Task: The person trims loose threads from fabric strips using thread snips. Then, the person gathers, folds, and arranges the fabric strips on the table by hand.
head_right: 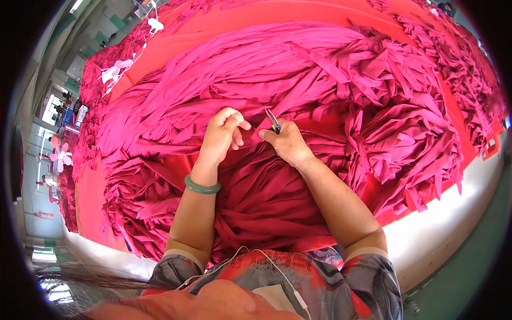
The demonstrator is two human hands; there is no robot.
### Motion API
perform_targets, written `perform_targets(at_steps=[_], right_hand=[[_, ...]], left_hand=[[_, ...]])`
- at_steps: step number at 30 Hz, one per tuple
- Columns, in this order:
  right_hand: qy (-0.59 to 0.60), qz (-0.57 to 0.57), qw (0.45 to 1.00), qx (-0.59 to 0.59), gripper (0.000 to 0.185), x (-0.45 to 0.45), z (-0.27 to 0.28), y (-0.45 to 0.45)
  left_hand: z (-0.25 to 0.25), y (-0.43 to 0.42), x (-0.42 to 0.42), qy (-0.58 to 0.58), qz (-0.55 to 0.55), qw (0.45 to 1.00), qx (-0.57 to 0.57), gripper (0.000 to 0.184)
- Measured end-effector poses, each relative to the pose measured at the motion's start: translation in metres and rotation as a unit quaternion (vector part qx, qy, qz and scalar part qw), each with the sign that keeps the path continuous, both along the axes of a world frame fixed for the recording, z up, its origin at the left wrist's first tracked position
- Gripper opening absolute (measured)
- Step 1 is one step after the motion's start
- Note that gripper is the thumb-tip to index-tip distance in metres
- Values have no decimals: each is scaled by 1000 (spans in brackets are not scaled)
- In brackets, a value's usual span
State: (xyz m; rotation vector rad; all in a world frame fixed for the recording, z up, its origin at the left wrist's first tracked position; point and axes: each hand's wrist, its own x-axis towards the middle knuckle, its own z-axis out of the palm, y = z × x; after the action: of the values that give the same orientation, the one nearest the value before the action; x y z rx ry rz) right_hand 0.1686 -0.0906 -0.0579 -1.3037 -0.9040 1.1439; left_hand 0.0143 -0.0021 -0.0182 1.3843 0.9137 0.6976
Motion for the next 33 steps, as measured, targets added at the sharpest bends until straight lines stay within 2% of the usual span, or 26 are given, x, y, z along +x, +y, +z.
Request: perform_targets(at_steps=[1, 4, 5, 8, 12, 16, 17, 26, 33], right_hand=[[-1, -2, 1000, -3, 23, -1, 1, -1], [-15, -6, 1000, -21, 21, -1, 8, -4], [-22, -7, 999, -29, 20, -1, 8, -5], [-47, -6, 999, -17, 20, 2, 2, -5], [-57, 0, 998, -2, 23, 1, 6, -6], [-85, -6, 996, 2, 24, 2, -2, -3], [-90, -7, 996, 4, 24, 2, -1, -4], [-75, -13, 997, 3, 25, 0, 1, -4], [-122, -19, 992, 15, 26, 1, -5, -3]], left_hand=[[10, -3, 0, 46, 24, 998, 25, 16], [6, -3, -1, 85, 39, 956, 276, 8], [7, -5, -1, 16, -6, 966, 260, 19], [6, -12, 6, 24, -112, 942, 315, 27], [0, -10, 4, 121, -170, 964, 166, 27], [-1, -3, 1, 97, -153, 979, 94, 9], [-2, -3, 1, 86, -145, 980, 102, 5], [2, -7, 1, 107, -132, 981, 98, 8], [-1, -7, 2, 122, -130, 978, 105, 8]])
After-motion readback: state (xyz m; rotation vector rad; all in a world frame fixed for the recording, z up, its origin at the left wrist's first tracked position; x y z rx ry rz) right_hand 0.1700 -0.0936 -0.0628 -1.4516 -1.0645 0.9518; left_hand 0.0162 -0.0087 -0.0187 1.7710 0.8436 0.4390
